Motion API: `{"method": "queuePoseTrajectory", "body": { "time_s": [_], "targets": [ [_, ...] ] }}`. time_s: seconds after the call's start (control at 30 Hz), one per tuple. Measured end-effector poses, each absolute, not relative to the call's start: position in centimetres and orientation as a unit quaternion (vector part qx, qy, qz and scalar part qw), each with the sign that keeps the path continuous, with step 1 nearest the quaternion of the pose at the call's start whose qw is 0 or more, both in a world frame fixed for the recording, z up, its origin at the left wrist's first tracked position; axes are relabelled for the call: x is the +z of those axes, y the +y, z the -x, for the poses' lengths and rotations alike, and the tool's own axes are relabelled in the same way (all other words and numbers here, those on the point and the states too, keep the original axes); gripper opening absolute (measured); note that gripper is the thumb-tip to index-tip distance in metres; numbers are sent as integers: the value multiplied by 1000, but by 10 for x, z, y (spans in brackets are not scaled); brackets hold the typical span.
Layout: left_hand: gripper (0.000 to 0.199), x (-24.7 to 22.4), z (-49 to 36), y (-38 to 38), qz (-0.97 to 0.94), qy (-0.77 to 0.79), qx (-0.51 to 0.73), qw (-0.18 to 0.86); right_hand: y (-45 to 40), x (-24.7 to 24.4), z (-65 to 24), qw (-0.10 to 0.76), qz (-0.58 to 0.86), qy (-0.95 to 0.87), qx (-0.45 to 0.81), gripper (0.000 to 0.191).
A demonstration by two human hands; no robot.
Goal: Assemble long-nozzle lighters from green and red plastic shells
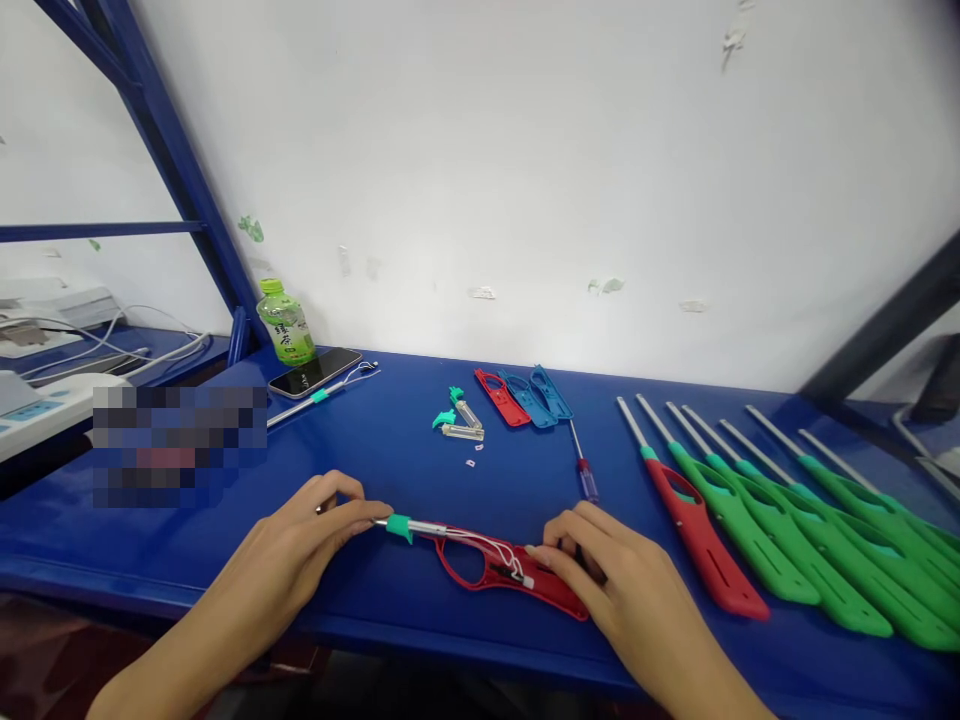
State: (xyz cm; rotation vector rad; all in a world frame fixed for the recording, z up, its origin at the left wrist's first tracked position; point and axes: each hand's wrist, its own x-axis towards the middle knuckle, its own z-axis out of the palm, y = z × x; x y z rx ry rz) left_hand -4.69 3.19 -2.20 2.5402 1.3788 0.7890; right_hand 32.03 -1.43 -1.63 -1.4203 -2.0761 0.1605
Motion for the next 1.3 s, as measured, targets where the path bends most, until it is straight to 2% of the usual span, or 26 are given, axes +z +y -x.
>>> {"method": "queuePoseTrajectory", "body": {
  "time_s": [0.33,0.6,0.83,1.0,1.3],
  "targets": [
    [42,-16,60,35,-848,467,243,55,-13,-20,-322,304,541,-780,76,51],
    [35,-2,39,31,-843,463,272,35,-15,-20,-324,299,539,-783,83,42],
    [26,-3,3,34,-859,408,280,133,-15,-19,-323,305,534,-785,74,50],
    [23,-5,-2,37,-835,400,320,202,-16,-21,-324,302,540,-781,90,43],
    [25,4,-7,42,-848,390,295,205,-16,-18,-324,300,544,-777,101,43]
  ]
}}
